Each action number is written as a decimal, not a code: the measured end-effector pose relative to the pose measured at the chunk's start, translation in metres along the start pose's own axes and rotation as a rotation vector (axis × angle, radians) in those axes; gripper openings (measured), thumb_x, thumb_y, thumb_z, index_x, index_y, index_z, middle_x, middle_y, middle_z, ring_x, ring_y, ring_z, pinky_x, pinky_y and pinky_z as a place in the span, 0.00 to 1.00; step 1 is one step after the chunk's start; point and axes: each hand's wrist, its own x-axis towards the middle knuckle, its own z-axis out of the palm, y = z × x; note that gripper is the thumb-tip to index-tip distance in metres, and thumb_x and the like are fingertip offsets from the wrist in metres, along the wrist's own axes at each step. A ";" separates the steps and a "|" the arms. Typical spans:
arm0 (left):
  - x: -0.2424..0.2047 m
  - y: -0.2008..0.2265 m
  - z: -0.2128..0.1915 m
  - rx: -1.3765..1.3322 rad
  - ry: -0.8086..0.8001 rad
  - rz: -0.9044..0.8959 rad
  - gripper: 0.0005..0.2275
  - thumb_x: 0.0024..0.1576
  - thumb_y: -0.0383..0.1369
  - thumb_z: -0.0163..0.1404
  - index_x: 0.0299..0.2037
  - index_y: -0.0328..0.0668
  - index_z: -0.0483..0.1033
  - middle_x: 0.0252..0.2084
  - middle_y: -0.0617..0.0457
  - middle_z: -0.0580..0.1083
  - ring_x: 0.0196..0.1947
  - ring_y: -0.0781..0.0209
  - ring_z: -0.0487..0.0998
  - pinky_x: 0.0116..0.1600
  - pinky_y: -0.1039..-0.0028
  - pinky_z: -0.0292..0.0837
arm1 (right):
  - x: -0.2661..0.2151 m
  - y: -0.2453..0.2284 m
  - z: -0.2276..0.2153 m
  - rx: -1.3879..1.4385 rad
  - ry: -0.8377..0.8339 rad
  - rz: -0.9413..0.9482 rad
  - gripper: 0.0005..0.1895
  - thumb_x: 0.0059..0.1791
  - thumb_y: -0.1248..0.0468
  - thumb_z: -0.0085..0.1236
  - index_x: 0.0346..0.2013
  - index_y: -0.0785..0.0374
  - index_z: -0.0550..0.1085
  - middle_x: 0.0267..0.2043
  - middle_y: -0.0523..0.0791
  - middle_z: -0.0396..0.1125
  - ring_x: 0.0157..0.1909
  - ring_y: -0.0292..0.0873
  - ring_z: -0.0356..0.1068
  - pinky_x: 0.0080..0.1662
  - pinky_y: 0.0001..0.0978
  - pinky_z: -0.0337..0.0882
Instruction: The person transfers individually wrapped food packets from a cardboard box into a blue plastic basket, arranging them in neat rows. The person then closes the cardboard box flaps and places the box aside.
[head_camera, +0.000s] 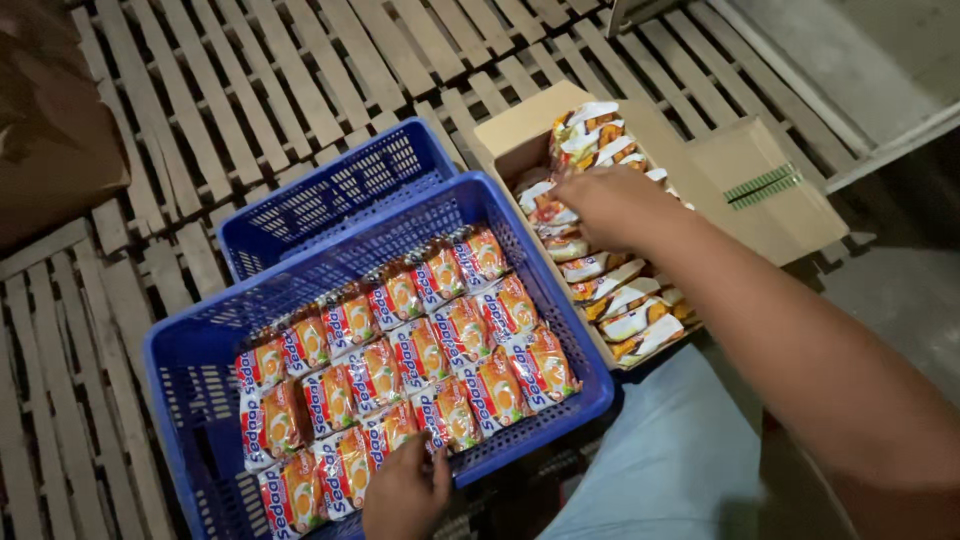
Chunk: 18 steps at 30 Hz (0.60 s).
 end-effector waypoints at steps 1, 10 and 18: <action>0.000 -0.002 0.002 -0.003 -0.004 -0.002 0.17 0.61 0.51 0.48 0.54 0.57 0.80 0.42 0.57 0.86 0.40 0.56 0.88 0.44 0.57 0.84 | 0.004 -0.010 -0.003 -0.001 -0.005 0.000 0.35 0.48 0.67 0.59 0.71 0.47 0.72 0.74 0.45 0.67 0.72 0.52 0.67 0.66 0.54 0.70; 0.000 -0.019 0.020 0.043 0.187 0.114 0.18 0.54 0.42 0.51 0.53 0.57 0.83 0.47 0.56 0.85 0.45 0.50 0.85 0.46 0.52 0.82 | 0.060 -0.020 0.020 0.044 -0.418 0.136 0.49 0.49 0.76 0.45 0.84 0.41 0.53 0.77 0.48 0.63 0.73 0.57 0.66 0.56 0.49 0.74; 0.000 -0.025 0.024 0.016 0.169 0.141 0.17 0.52 0.41 0.51 0.50 0.54 0.83 0.41 0.52 0.84 0.42 0.46 0.84 0.43 0.49 0.79 | 0.078 -0.014 0.019 0.007 -0.556 0.038 0.46 0.49 0.74 0.44 0.83 0.43 0.56 0.82 0.44 0.56 0.79 0.53 0.60 0.69 0.51 0.69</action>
